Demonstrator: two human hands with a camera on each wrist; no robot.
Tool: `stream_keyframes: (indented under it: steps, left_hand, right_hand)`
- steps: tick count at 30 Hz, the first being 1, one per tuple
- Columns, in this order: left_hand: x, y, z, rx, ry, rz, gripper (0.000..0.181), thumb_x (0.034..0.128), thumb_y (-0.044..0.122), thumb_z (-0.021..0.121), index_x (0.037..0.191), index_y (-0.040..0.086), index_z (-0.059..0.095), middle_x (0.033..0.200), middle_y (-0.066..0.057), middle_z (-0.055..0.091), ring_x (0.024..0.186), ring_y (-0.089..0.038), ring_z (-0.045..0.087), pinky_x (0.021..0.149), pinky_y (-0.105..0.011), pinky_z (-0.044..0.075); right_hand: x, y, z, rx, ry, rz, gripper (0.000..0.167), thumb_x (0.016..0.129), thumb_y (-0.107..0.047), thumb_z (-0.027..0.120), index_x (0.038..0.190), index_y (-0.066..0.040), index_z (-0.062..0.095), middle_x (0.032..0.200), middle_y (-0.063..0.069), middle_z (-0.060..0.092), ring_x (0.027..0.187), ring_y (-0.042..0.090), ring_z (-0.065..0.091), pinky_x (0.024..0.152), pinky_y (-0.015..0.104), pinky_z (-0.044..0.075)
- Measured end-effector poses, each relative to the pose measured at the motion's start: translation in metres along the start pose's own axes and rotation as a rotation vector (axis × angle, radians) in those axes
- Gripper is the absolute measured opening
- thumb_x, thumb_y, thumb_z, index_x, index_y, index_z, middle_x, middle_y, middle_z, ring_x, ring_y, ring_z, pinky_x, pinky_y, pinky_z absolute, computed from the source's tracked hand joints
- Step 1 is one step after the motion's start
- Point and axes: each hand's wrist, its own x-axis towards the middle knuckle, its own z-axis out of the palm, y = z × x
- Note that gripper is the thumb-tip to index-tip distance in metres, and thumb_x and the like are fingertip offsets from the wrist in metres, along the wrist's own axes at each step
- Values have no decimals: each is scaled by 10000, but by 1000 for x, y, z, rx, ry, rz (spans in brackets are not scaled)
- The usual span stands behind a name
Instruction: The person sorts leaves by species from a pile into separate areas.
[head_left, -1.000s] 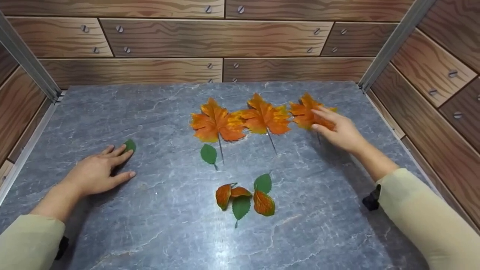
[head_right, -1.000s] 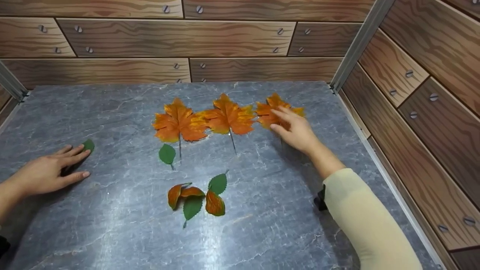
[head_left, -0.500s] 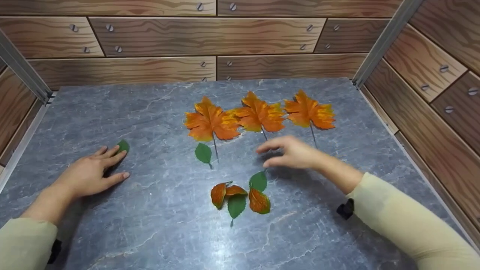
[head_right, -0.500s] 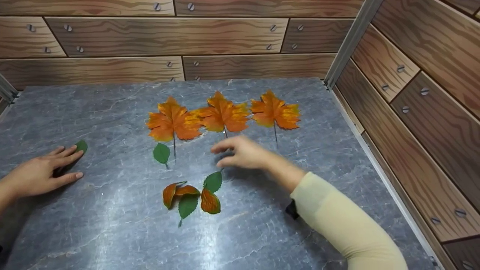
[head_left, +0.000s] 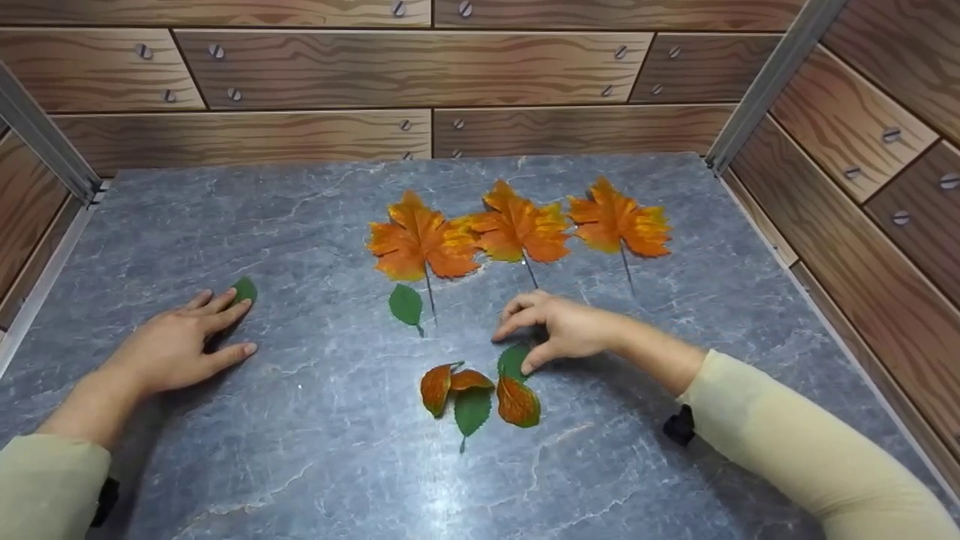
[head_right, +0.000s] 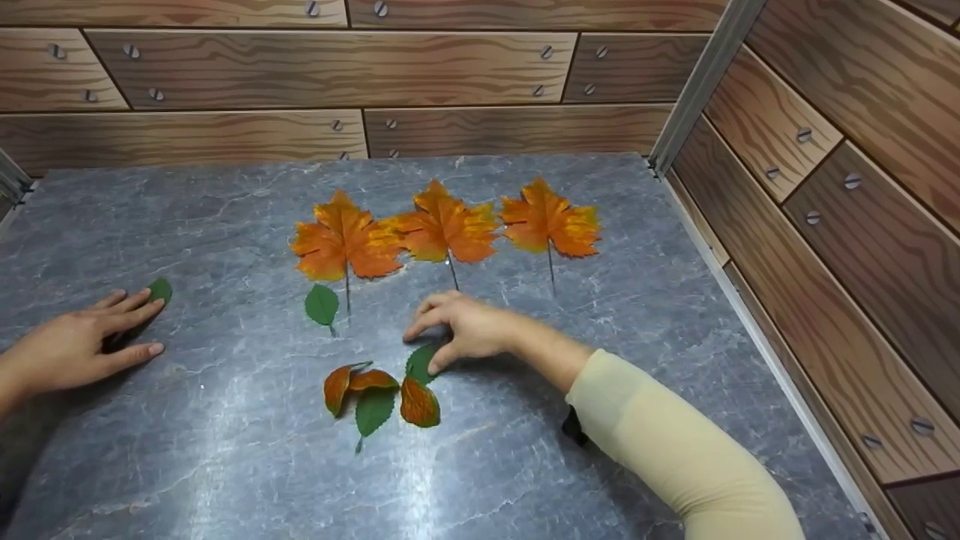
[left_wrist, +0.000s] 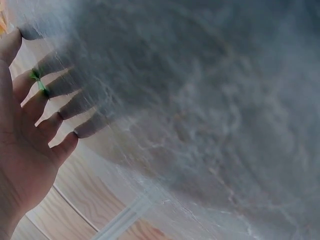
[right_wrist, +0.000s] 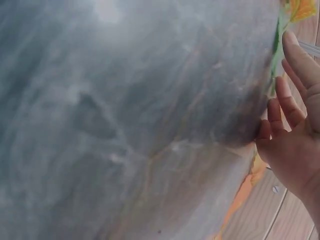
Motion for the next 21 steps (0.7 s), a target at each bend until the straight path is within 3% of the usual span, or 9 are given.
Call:
stream_keyframes:
  steps: [6, 21]
  left_hand:
    - [0, 1, -1, -5, -6, -3, 875, 1024, 711, 519, 1638, 97, 411, 1697, -223, 304, 1497, -570, 298, 1082, -797, 332]
    - [0, 0, 0, -8, 8, 1, 849, 1028, 681, 549, 1630, 95, 430, 1689, -221, 325, 1490, -573, 313, 1077, -798, 340]
  right_hand:
    - [1, 1, 1, 14, -12, -32, 438, 892, -245, 883, 1316, -215, 778, 1336, 20, 594, 1272, 269, 488, 1050, 471, 417]
    - [3, -3, -2, 44, -6, -18, 245, 947, -154, 832, 1186, -150, 779, 1241, 39, 617, 1146, 234, 589, 1014, 417, 484]
